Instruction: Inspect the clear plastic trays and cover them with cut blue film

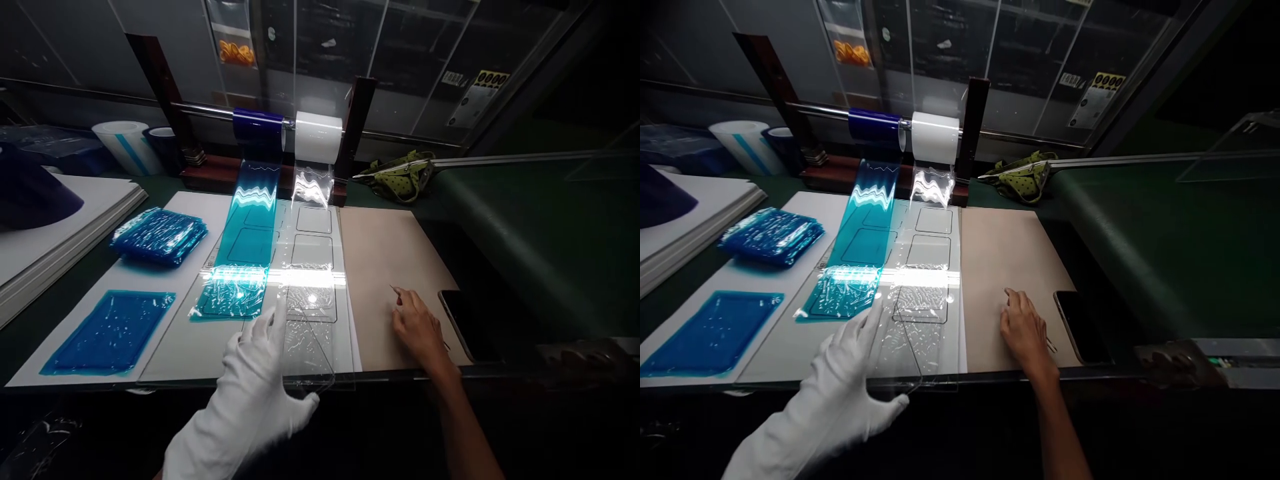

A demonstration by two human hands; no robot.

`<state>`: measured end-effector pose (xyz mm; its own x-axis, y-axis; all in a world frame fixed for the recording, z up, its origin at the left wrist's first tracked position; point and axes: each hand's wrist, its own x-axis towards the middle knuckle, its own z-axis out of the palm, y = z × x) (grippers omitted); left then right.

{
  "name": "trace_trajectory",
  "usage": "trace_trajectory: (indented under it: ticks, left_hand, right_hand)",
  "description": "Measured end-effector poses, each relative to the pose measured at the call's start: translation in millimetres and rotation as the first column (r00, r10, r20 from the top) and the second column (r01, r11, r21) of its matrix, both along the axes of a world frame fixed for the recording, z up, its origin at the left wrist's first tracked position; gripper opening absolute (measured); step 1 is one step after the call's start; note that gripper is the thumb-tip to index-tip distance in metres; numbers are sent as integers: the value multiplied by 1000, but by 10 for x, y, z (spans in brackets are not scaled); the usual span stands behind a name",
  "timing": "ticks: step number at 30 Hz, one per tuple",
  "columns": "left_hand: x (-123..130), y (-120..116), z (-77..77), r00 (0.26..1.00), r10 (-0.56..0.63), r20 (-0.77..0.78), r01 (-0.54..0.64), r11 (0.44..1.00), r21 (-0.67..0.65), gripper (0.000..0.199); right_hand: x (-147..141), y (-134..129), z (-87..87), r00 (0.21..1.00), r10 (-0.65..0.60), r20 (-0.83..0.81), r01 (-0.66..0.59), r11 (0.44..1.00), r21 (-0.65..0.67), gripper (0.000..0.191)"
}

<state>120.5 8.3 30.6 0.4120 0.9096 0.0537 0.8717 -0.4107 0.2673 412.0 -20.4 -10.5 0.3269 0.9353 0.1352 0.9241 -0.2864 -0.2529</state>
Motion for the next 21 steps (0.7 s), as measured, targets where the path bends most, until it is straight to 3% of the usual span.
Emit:
trace_trajectory:
  ticks: [2,4,10,14,17,21]
  left_hand:
    - [36,26,-15,997,75,-24,-73,994,85,131]
    - [71,52,-17,987,144,-66,-133,980,151,131]
    - [174,159,-29,974,214,-69,-198,961,191,120]
    - [227,256,-28,984,174,-24,-168,972,162,101]
    - [267,341,-33,981,194,-19,-187,964,187,91]
    - [327,466,-84,973,224,-49,-210,957,198,94]
  right_hand:
    - [48,54,-15,1000,7,25,-8,1000,8,43]
    - [-95,-16,24,997,61,43,-63,997,51,50]
    - [-1162,-338,103,922,382,71,-388,899,202,104]
    - [-1693,-218,-18,927,375,-21,-361,905,223,116]
    - [-1831,-74,-116,944,327,-41,-309,921,236,113]
    - [-1744,125,-156,923,385,-27,-366,894,258,112]
